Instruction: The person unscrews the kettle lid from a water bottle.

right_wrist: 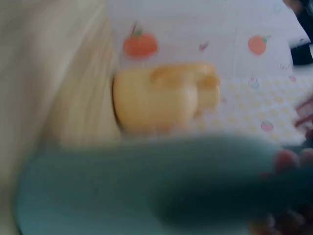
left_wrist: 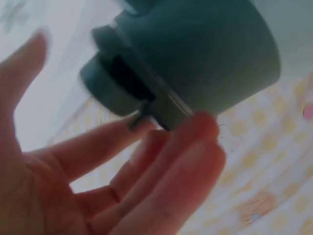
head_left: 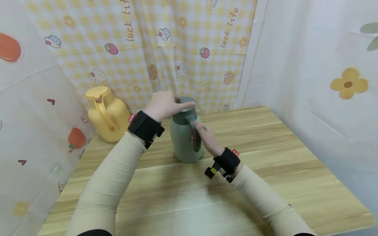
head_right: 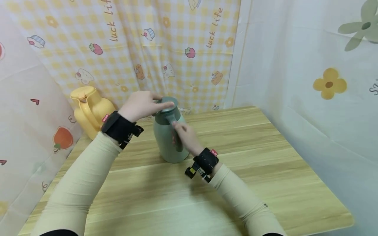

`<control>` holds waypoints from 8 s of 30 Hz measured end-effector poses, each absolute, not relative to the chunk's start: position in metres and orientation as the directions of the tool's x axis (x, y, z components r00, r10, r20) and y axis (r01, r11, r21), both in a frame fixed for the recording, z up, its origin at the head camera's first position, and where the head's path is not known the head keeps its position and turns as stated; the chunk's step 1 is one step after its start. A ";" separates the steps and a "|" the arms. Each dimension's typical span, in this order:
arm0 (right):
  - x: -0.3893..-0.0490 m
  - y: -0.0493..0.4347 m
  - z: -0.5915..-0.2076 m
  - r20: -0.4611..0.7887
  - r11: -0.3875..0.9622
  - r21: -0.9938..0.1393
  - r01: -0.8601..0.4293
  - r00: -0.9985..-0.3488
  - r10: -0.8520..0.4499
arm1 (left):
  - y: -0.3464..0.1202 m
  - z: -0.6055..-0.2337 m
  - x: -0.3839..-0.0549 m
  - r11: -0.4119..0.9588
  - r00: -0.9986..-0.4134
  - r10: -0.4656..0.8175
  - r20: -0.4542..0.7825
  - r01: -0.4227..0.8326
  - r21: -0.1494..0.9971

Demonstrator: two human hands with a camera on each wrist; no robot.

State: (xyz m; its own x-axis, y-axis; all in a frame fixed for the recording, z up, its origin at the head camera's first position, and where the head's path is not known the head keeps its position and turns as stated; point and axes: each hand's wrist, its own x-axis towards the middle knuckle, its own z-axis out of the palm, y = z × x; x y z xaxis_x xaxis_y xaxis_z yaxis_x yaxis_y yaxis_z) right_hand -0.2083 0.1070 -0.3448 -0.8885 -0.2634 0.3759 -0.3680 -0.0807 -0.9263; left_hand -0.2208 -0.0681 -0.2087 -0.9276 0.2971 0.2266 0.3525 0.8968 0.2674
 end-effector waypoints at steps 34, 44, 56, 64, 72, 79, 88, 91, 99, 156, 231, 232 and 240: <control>-0.245 0.064 -0.228 0.189 0.902 -0.047 -0.429 -0.890 -0.414 | -0.020 -0.386 -0.178 0.790 -0.775 -0.017 0.631 0.377 0.484; -0.251 0.068 -0.216 0.175 0.879 -0.080 -0.470 -0.875 -0.452 | -0.038 -0.377 -0.183 0.753 -0.789 0.042 0.612 0.428 0.499; -0.259 0.079 -0.219 0.145 0.773 -0.252 -0.583 -0.812 -0.565 | -0.075 -0.375 -0.193 0.641 -0.836 0.187 0.516 0.502 0.581; -0.270 0.086 -0.226 0.107 0.672 -0.386 -0.632 -0.754 -0.647 | -0.112 -0.374 -0.208 0.501 -0.832 0.310 0.460 0.554 0.665; -0.288 0.096 -0.229 0.047 0.597 -0.466 -0.653 -0.692 -0.720 | -0.126 -0.374 -0.227 0.345 -0.806 0.416 0.420 0.568 0.747; -0.297 0.095 -0.225 0.001 0.518 -0.535 -0.668 -0.614 -0.790 | -0.135 -0.369 -0.228 0.301 -0.808 0.443 0.390 0.543 0.784; -0.302 0.098 -0.224 -0.036 0.479 -0.581 -0.658 -0.568 -0.823 | -0.135 -0.376 -0.232 0.313 -0.807 0.434 0.401 0.553 0.772; -0.300 0.094 -0.223 -0.036 0.499 -0.559 -0.663 -0.581 -0.813 | -0.135 -0.376 -0.232 0.314 -0.807 0.436 0.399 0.551 0.773; -0.290 0.072 -0.217 0.025 0.569 -0.373 -0.733 -0.621 -0.783 | -0.137 -0.372 -0.232 0.301 -0.807 0.433 0.401 0.549 0.780; -0.262 0.191 -0.436 -0.111 -0.649 -0.734 0.203 -0.977 -0.180 | -0.124 -0.351 -0.220 0.229 -0.820 0.410 0.400 0.517 0.824; -0.244 0.188 -0.487 0.141 0.021 -0.988 -0.150 -0.962 -0.235 | -0.097 -0.430 -0.174 0.015 -0.932 0.337 0.136 0.149 0.989; -0.243 0.190 -0.486 0.141 0.012 -0.989 -0.147 -0.964 -0.226 | -0.099 -0.435 -0.175 0.036 -0.928 0.351 0.124 0.145 0.989; -0.240 0.211 -0.485 0.113 0.013 -0.993 -0.118 -0.977 -0.183 | -0.128 -0.454 -0.194 0.106 -0.960 0.273 0.069 0.101 0.989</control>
